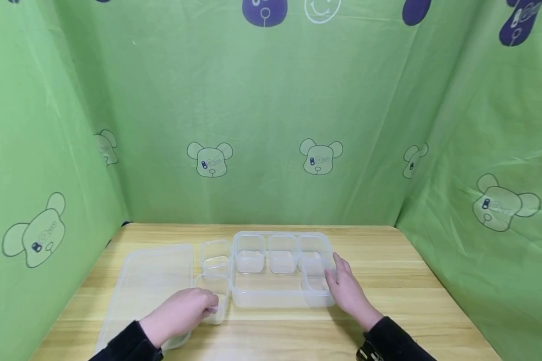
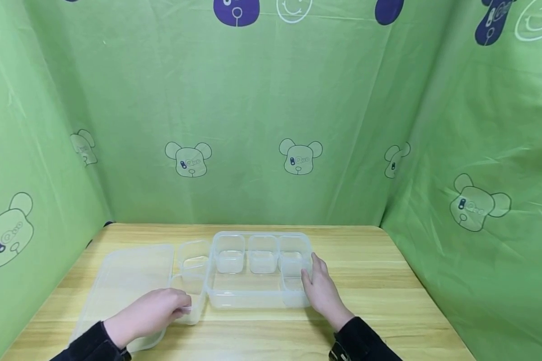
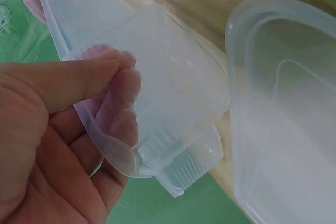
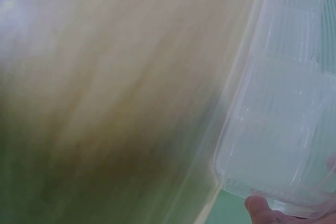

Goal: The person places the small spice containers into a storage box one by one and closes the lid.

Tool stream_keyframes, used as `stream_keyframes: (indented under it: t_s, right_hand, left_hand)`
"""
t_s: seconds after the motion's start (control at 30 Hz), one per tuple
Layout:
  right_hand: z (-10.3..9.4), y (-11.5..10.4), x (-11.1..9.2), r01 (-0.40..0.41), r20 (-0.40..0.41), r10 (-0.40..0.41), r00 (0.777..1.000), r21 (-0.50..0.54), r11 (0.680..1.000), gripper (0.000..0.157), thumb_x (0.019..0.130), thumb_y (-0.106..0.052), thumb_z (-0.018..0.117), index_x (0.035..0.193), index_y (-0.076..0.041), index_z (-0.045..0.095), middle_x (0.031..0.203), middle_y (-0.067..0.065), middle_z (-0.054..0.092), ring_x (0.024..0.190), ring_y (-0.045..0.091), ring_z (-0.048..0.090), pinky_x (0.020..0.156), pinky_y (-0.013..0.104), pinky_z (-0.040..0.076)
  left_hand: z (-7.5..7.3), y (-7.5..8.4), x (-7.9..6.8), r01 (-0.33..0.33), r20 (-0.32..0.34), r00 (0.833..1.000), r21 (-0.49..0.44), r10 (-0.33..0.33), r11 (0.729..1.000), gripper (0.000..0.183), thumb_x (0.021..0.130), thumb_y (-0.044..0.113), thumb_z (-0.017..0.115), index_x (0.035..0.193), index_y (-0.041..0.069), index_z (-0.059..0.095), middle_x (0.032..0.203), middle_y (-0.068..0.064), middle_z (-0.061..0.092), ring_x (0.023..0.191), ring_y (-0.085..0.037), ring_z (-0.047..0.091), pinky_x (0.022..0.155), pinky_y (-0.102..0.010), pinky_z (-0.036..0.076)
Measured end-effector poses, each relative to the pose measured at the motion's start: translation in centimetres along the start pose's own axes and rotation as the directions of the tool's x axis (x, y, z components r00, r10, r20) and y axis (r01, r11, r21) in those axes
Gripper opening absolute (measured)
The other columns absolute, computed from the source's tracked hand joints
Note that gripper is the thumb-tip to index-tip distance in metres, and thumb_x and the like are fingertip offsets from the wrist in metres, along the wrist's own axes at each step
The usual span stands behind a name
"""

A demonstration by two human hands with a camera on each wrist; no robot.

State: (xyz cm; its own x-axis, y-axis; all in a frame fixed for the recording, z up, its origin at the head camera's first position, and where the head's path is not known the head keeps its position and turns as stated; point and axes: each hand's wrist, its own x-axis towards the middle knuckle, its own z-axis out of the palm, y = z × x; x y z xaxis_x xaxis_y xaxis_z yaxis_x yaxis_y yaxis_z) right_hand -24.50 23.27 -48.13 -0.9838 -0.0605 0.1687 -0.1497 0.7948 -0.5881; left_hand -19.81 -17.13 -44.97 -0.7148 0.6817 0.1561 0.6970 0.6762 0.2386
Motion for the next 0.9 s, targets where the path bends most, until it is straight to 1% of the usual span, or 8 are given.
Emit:
stream_keyframes:
  t_s: [0.17,0.37,0.53,0.63,0.73,0.9]
  right_hand:
    - [0.1,0.0,0.1,-0.012,0.008,0.012,1.0,0.005,1.0,0.063,0.108,-0.022,0.042,0.153,0.012,0.014,0.154,0.036,0.021,0.137,0.052,0.033,0.114,0.06,0.027]
    - [0.0,0.0,0.0,-0.018,0.018,0.018,1.0,0.009,1.0,0.062,0.108,-0.021,0.041,0.153,0.012,0.013,0.155,0.036,0.02,0.139,0.052,0.031,0.114,0.06,0.025]
    - [-0.1,0.0,0.0,-0.022,0.018,0.022,1.0,0.008,1.0,0.063,0.108,-0.022,0.041,0.153,0.012,0.013,0.155,0.036,0.02,0.139,0.052,0.031,0.114,0.06,0.025]
    - [0.1,0.1,0.1,-0.019,0.01,0.019,1.0,0.005,1.0,0.063,0.108,-0.022,0.041,0.153,0.012,0.014,0.154,0.037,0.021,0.138,0.053,0.032,0.114,0.061,0.026]
    - [0.2,0.2,0.2,-0.009,0.003,0.009,1.0,0.008,1.0,0.063,0.107,-0.021,0.042,0.153,0.012,0.014,0.153,0.037,0.022,0.137,0.053,0.033,0.113,0.062,0.027]
    - [0.2,0.3,0.3,-0.013,0.017,0.013,1.0,0.013,1.0,0.064,0.108,-0.023,0.04,0.154,0.011,0.012,0.154,0.036,0.021,0.138,0.053,0.032,0.113,0.062,0.027]
  left_hand:
    - [-0.6,0.1,-0.3,0.026,0.013,1.0,-0.009,-0.025,1.0,0.016,0.088,0.01,0.075,0.078,0.018,0.065,0.074,0.015,0.06,0.072,-0.003,0.059,0.07,-0.031,0.057]
    - [-1.4,-0.3,-0.5,0.024,0.013,1.0,-0.033,-0.024,0.999,0.018,0.085,0.004,0.075,0.079,0.017,0.065,0.077,0.014,0.062,0.076,-0.005,0.062,0.071,-0.031,0.057]
    - [-2.1,-0.4,-0.5,0.051,0.035,0.998,-0.087,-0.048,0.995,0.018,0.084,0.003,0.076,0.082,0.017,0.065,0.08,0.012,0.065,0.078,-0.006,0.063,0.072,-0.031,0.057]
    - [-2.6,-0.3,-0.4,0.043,0.031,0.999,-0.105,-0.04,0.994,0.017,0.085,0.003,0.076,0.083,0.017,0.066,0.081,0.01,0.066,0.077,-0.006,0.063,0.072,-0.031,0.057]
    - [-3.1,-0.3,-0.3,0.033,0.019,0.999,-0.104,-0.031,0.994,0.017,0.084,0.003,0.076,0.084,0.017,0.066,0.082,0.01,0.065,0.078,-0.007,0.063,0.072,-0.031,0.057]
    - [-3.6,-0.2,-0.1,0.026,0.008,1.0,-0.089,-0.026,0.996,0.014,0.085,0.003,0.076,0.086,0.015,0.067,0.083,0.009,0.066,0.079,-0.008,0.064,0.073,-0.031,0.057]
